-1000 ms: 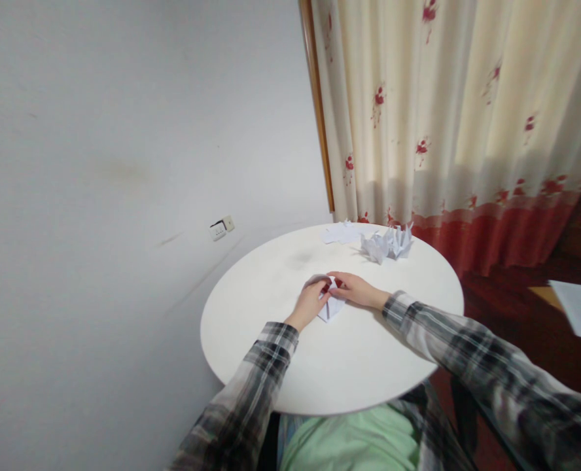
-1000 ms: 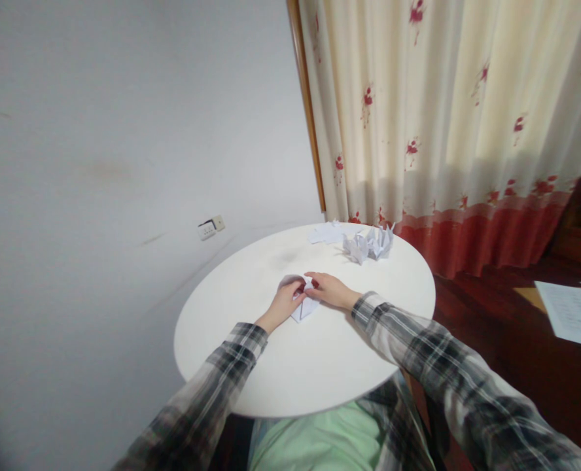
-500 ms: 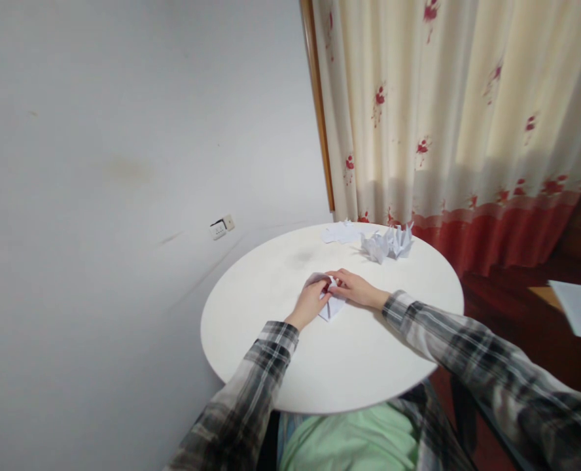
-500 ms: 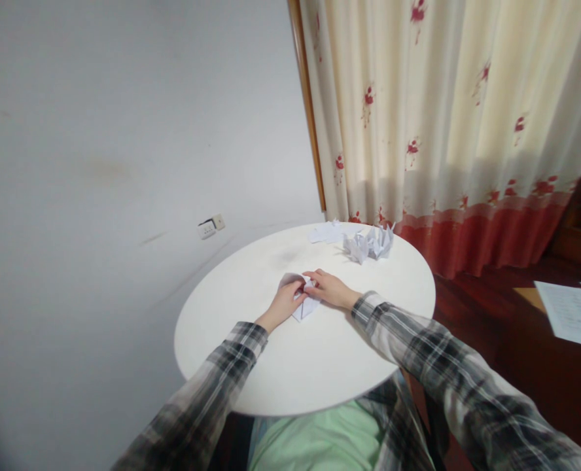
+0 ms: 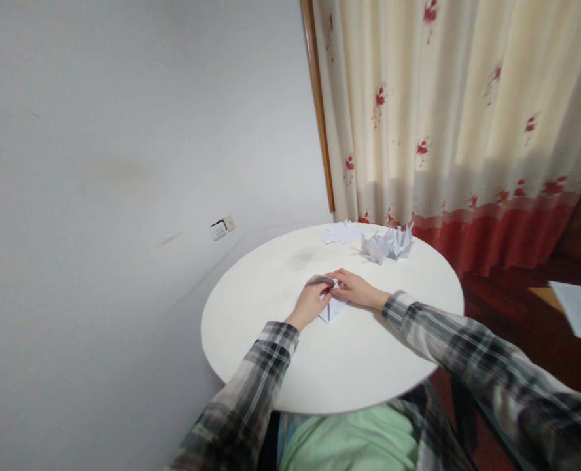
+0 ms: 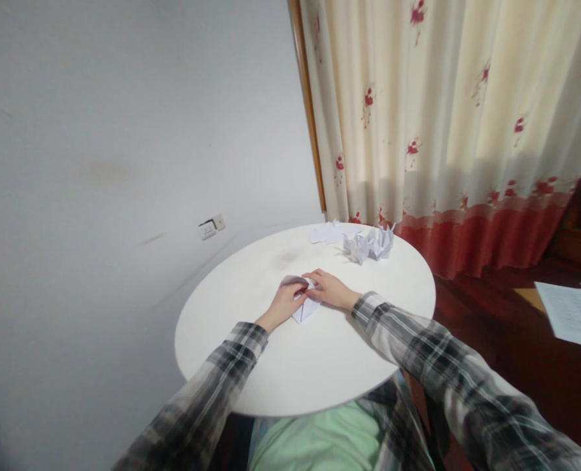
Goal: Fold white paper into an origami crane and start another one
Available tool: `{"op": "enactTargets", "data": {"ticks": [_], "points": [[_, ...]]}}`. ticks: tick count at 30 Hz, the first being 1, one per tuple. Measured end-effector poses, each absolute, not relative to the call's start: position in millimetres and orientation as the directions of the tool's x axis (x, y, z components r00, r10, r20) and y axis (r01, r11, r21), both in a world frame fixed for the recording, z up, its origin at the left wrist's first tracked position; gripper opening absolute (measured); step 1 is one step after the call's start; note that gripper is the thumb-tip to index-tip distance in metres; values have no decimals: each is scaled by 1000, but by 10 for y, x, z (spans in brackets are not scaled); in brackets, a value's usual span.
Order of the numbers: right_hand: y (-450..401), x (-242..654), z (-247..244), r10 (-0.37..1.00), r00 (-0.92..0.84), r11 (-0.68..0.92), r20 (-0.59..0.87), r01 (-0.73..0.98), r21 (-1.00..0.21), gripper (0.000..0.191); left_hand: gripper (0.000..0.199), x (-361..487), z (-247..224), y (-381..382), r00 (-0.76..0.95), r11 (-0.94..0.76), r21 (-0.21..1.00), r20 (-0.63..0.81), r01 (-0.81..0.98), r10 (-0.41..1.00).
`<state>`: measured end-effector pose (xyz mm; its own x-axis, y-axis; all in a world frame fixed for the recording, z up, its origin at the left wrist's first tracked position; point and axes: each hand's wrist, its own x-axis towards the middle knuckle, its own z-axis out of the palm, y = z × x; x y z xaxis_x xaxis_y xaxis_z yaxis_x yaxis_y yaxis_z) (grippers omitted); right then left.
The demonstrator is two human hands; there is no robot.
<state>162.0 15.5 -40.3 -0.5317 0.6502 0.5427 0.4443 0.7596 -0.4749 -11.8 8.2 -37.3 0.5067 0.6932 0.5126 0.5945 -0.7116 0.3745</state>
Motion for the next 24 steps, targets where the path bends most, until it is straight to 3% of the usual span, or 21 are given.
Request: {"op": "enactTargets", "data": {"ticks": [8,24], "points": [[150,1607,-372,614,-540,789,575,441,-428,44,20,-112,-407,92,502,-711,387,515,587,695],[89,1604,-288,617,-541,787,572,403,-467,38,18,-96,-391,68,485,-702,451,511,550,709]]}}
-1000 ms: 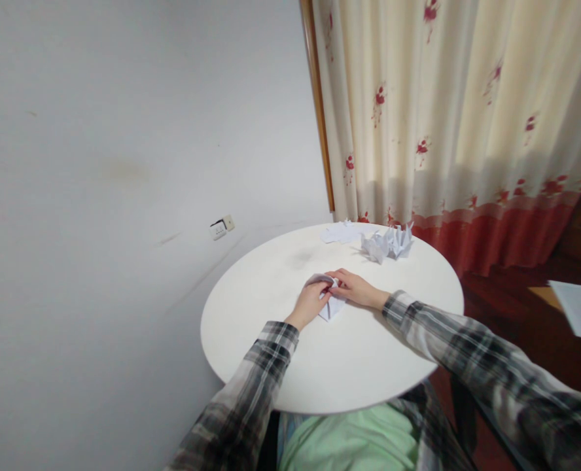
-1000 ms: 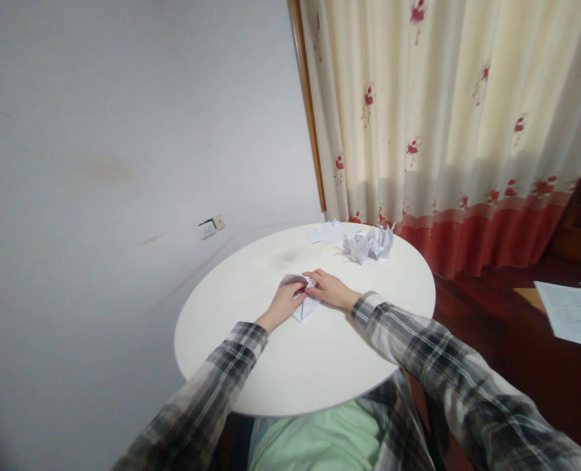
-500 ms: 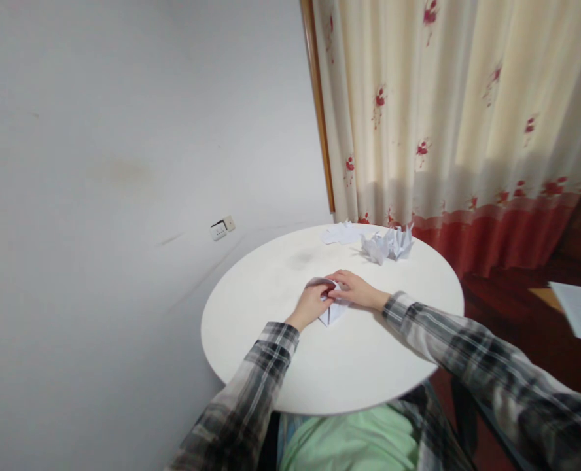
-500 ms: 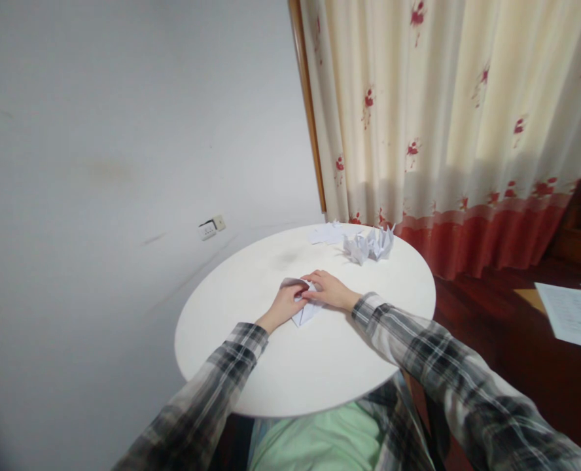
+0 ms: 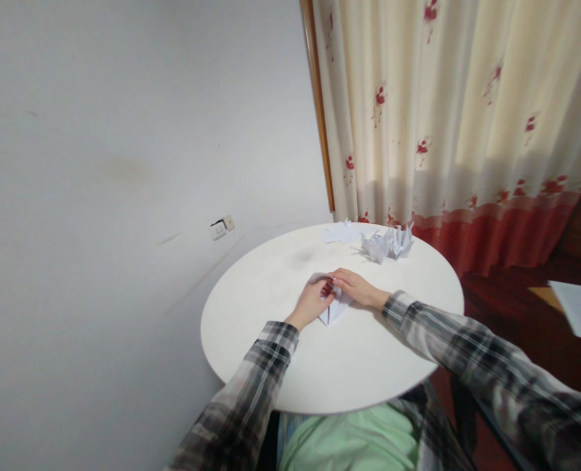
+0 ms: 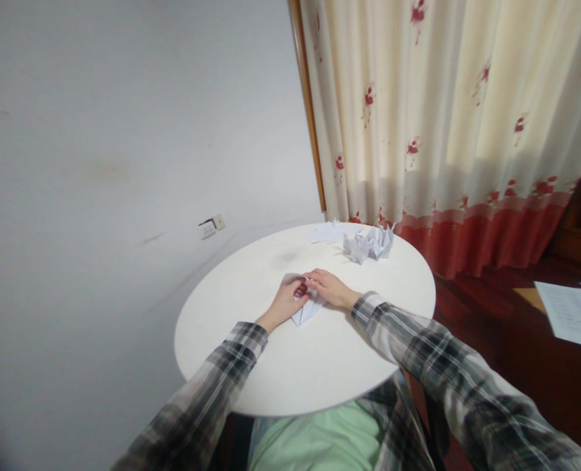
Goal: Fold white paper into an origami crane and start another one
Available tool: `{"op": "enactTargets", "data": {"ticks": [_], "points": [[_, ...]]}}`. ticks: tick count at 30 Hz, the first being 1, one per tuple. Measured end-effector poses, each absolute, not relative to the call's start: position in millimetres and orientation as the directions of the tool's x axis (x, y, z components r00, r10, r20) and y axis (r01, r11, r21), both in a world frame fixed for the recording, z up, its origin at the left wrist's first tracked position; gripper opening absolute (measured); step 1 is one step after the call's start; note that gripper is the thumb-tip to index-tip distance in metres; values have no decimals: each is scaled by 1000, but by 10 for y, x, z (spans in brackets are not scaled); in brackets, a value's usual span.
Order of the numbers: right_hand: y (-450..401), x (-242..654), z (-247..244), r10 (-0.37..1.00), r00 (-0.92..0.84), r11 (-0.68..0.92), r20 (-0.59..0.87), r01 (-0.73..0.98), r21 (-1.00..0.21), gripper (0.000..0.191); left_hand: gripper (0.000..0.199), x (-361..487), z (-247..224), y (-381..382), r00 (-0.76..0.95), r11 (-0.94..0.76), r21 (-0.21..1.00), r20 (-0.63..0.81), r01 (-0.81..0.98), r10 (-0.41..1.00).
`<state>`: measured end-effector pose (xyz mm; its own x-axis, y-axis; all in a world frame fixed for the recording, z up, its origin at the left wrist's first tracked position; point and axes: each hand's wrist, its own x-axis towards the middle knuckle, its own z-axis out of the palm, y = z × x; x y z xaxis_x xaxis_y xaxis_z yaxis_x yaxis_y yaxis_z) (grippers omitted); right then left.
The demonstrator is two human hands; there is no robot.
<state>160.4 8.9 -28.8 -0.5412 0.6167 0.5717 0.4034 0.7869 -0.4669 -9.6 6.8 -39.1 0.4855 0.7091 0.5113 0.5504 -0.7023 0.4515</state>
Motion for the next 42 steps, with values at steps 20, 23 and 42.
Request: {"op": "enactTargets", "data": {"ticks": [20,23,42], "points": [[95,1602,-291,642,-513,765,570,474,-435,34,26,-89,-363,47,491,-699,456,500,551,713],[100,1604,-300,645,-516,762,564,480,-434,33,25,-90,-356,39,488,-702,453,508,549,710],[122,1607,-321,631,-517,775,578,443,-451,38,31,-76,-344,23,490,-711,481,516,514,703]]}}
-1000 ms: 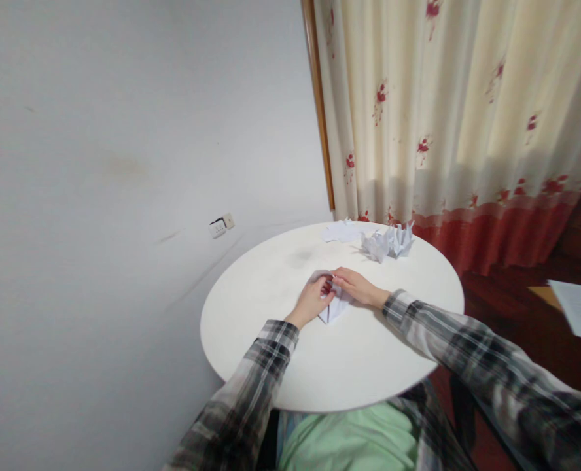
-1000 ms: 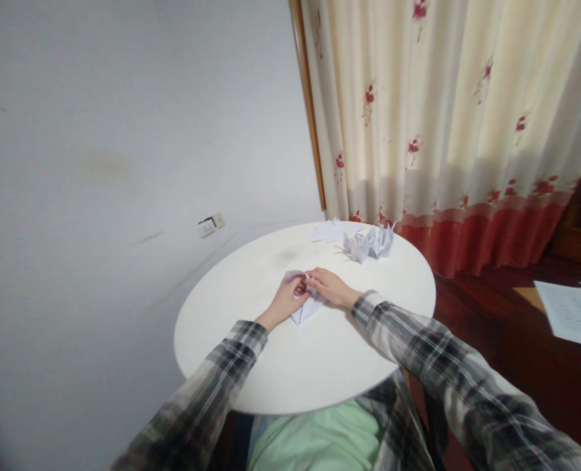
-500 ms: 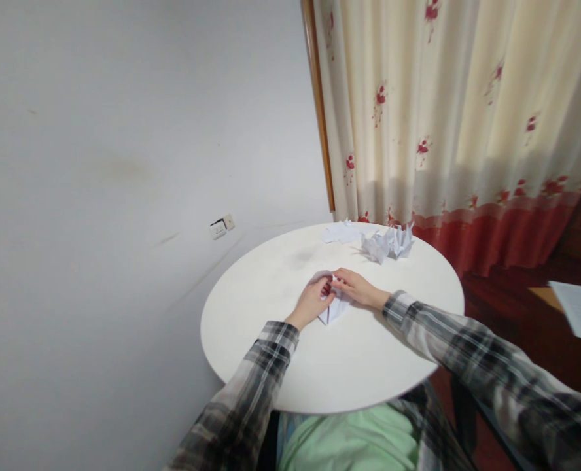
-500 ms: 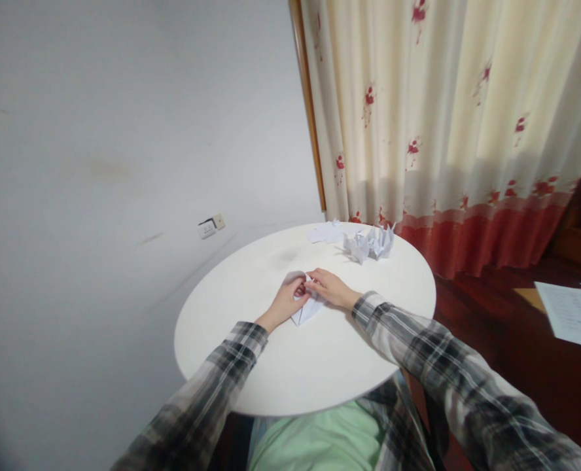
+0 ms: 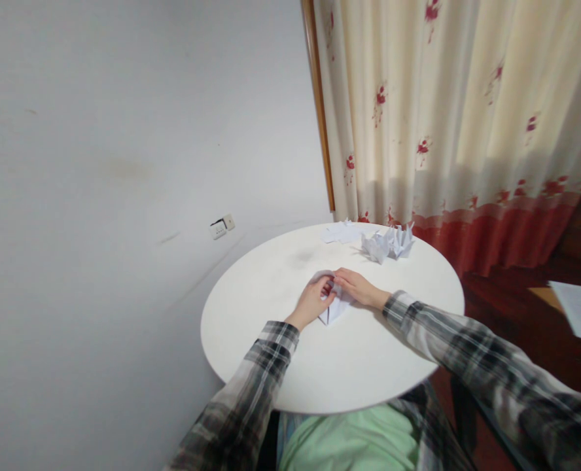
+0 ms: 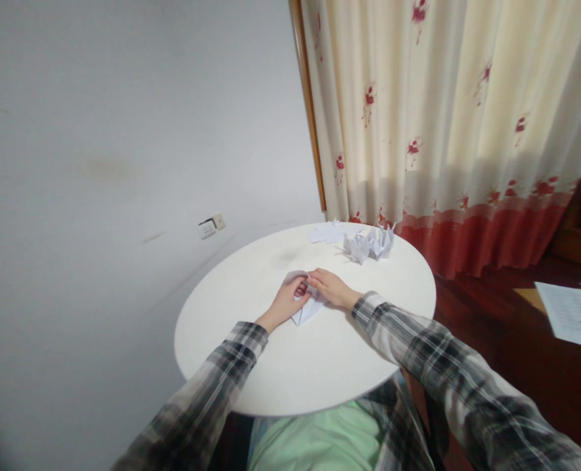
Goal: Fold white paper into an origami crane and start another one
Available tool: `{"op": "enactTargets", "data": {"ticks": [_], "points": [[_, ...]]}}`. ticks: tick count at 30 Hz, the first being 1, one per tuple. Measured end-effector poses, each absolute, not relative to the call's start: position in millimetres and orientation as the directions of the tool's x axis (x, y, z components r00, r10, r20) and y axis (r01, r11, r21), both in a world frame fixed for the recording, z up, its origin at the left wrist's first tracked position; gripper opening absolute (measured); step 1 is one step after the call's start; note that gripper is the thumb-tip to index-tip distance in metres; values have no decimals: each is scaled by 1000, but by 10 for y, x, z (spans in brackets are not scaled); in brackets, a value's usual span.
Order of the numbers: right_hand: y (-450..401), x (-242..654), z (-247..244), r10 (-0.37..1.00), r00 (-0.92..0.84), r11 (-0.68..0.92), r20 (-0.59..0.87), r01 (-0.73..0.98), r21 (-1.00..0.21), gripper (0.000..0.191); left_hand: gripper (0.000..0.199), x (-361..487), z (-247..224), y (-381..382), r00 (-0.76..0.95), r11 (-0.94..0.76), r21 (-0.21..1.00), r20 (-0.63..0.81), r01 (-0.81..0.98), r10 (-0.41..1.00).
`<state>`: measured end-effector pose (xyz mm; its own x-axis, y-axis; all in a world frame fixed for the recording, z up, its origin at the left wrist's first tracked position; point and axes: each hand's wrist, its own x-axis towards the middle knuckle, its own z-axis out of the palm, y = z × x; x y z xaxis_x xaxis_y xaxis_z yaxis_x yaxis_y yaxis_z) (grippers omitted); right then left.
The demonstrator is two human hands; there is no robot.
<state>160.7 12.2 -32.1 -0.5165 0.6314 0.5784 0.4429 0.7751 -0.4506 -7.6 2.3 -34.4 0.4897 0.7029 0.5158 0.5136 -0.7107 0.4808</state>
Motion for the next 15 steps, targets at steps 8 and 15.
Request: {"op": "enactTargets", "data": {"ticks": [8,15], "points": [[106,1605,-301,637,-523,770,566,457,-445,39,27,-77,-350,31,500,-716,449,515,535,696],[118,1603,-315,649,-523,760,552,462,-457,35,24,-87,-373,53,501,-714,426,514,555,696]]}}
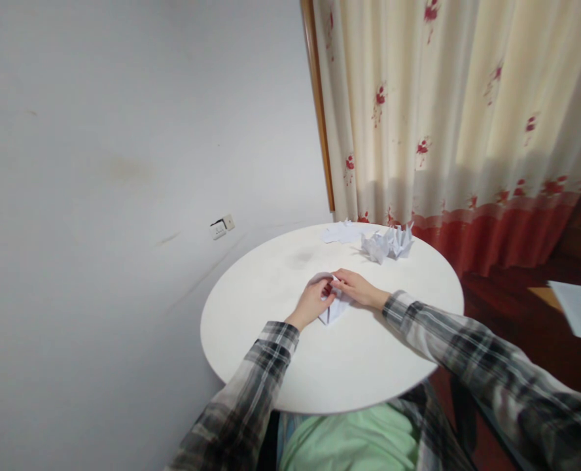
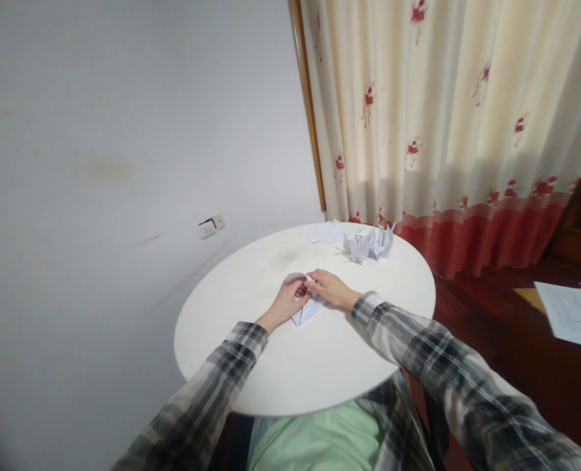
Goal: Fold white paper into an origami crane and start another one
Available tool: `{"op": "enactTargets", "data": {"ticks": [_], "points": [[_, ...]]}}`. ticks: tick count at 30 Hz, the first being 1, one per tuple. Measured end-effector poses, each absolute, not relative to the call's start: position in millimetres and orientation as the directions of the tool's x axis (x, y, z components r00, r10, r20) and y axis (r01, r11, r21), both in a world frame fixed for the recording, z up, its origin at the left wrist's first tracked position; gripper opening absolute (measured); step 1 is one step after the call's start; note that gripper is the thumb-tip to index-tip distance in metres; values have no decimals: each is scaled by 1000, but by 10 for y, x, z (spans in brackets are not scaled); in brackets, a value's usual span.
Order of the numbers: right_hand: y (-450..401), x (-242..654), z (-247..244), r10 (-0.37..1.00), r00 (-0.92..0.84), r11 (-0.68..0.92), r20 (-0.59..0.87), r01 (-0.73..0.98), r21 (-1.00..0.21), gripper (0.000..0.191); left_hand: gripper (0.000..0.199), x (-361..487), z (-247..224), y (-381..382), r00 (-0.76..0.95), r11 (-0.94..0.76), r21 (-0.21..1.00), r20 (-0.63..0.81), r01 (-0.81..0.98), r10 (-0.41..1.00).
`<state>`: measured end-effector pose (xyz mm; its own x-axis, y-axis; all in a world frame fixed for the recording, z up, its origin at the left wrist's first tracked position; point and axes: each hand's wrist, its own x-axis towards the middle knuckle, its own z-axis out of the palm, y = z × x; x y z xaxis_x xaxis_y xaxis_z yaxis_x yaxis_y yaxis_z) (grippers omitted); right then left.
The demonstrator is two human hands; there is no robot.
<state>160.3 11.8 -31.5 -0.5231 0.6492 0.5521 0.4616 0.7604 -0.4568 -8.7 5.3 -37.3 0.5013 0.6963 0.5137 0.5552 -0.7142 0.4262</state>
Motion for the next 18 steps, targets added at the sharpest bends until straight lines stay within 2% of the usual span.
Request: {"op": "enactTargets", "data": {"ticks": [18], "points": [[125,1600,-315,649,-524,760,551,481,-437,35,20,-88,-388,72,498,-709,416,512,570,700]]}}
